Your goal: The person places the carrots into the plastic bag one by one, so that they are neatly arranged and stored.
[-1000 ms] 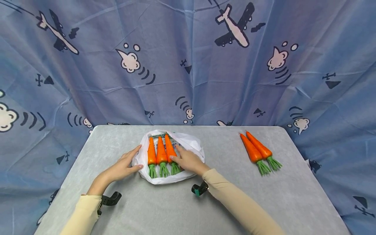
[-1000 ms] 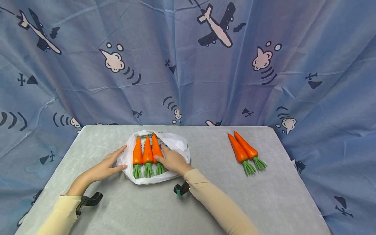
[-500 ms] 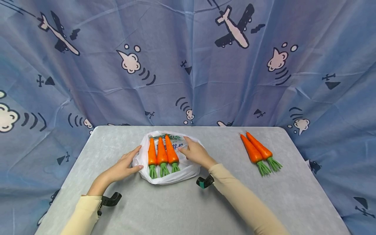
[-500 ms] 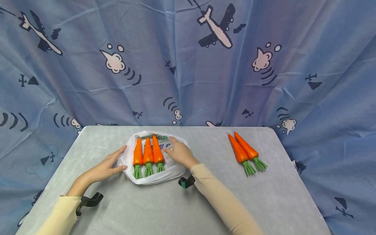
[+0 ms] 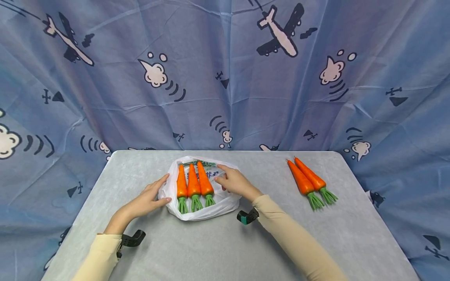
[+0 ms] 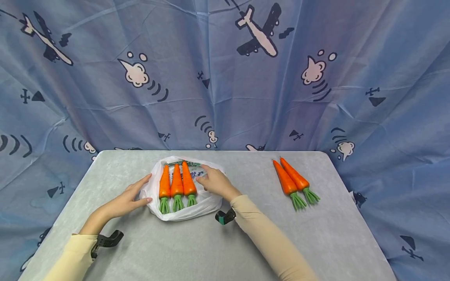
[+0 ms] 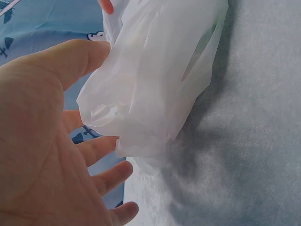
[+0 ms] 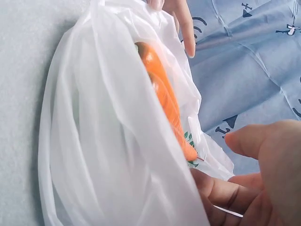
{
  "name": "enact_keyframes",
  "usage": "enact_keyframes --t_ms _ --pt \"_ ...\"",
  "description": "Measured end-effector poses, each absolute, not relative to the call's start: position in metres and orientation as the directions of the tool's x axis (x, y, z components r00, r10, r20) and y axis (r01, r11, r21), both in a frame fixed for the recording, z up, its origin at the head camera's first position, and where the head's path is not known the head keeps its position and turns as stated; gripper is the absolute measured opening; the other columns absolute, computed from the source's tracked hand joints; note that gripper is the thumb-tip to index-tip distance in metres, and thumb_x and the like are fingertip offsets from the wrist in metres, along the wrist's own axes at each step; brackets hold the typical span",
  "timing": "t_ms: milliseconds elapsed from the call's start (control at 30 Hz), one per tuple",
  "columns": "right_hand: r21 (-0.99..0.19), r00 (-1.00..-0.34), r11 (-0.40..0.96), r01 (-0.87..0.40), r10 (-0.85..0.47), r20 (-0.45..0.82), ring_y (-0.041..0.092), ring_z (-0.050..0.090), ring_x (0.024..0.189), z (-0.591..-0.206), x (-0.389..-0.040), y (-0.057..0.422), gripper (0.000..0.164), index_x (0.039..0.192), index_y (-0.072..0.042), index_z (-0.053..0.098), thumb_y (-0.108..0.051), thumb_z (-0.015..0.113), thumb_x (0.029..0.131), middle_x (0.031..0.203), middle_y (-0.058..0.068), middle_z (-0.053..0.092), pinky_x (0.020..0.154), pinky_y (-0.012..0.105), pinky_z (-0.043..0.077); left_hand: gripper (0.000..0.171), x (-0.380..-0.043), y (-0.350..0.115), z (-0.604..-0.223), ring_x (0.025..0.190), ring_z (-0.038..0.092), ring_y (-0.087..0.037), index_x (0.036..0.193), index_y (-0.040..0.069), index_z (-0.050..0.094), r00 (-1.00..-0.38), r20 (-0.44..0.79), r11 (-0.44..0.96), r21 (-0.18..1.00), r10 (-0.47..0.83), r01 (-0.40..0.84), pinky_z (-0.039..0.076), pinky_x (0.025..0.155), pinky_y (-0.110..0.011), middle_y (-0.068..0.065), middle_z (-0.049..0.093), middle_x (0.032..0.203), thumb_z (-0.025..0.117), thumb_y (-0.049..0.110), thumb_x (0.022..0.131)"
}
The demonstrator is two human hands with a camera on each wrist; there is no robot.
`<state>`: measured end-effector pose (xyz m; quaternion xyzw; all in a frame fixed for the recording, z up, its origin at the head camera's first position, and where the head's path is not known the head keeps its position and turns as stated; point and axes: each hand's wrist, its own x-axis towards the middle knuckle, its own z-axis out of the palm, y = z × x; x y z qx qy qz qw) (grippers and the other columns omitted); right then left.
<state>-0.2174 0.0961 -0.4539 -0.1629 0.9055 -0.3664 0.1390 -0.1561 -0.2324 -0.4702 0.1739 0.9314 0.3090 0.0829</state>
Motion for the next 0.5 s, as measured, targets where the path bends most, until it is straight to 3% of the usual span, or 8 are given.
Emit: enact_keyframes --t_ms 500 --pt "-0.743 -0.886 0.630 -0.227 -0.450 -0.110 0.013 0.049 0.043 -0.4452 -0.2102 0.0967 0.057 0.151 -0.013 0.040 -0.029 0.058 0.100 0.064 0.007 0.062 0.048 0.025 0.041 0.082 -0.1551 -0.2320 -0.4703 0.140 0.034 -0.051 0.159 0.011 0.019 -0.926 -0.053 0.749 0.606 0.373 0.267 0.030 0.111 -0.068 -0.026 0.032 0.159 0.063 0.037 0.095"
